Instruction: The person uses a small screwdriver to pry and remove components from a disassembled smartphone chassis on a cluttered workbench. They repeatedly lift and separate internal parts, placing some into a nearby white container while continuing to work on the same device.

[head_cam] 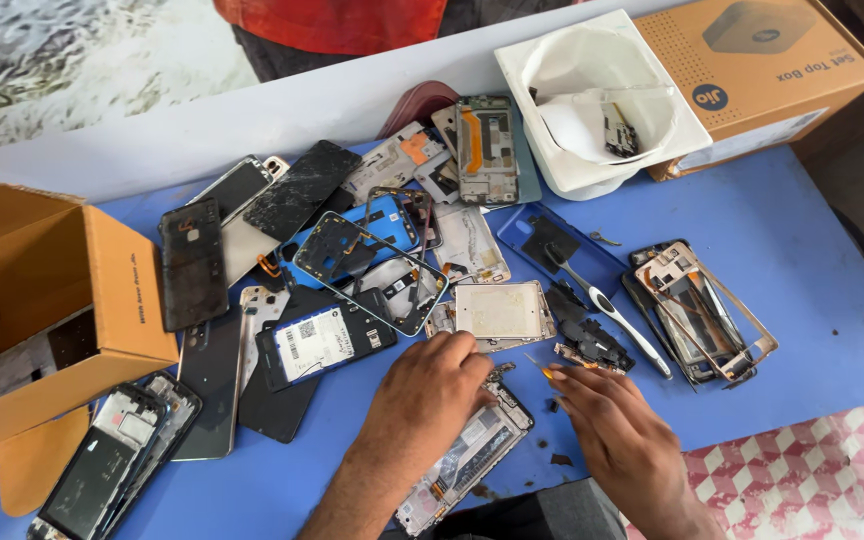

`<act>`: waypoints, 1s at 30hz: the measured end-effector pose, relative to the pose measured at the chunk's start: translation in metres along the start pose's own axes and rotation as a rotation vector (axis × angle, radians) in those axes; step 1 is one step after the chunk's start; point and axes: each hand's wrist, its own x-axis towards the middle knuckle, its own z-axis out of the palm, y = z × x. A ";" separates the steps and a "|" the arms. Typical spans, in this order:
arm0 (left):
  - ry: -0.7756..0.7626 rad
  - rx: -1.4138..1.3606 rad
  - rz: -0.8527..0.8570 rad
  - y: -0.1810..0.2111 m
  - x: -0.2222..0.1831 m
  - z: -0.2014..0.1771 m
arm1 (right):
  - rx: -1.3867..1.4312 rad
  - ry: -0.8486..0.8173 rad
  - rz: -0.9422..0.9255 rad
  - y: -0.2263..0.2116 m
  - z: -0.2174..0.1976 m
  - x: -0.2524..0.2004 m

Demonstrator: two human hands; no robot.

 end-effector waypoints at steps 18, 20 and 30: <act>0.061 -0.075 -0.007 -0.013 -0.004 0.000 | -0.119 0.031 0.135 0.001 0.019 0.004; 0.088 -0.014 0.045 -0.014 -0.006 0.003 | -0.109 -0.003 0.127 -0.001 0.017 0.005; 0.246 0.062 0.086 -0.013 -0.016 0.023 | -0.130 0.005 0.108 -0.010 0.017 0.005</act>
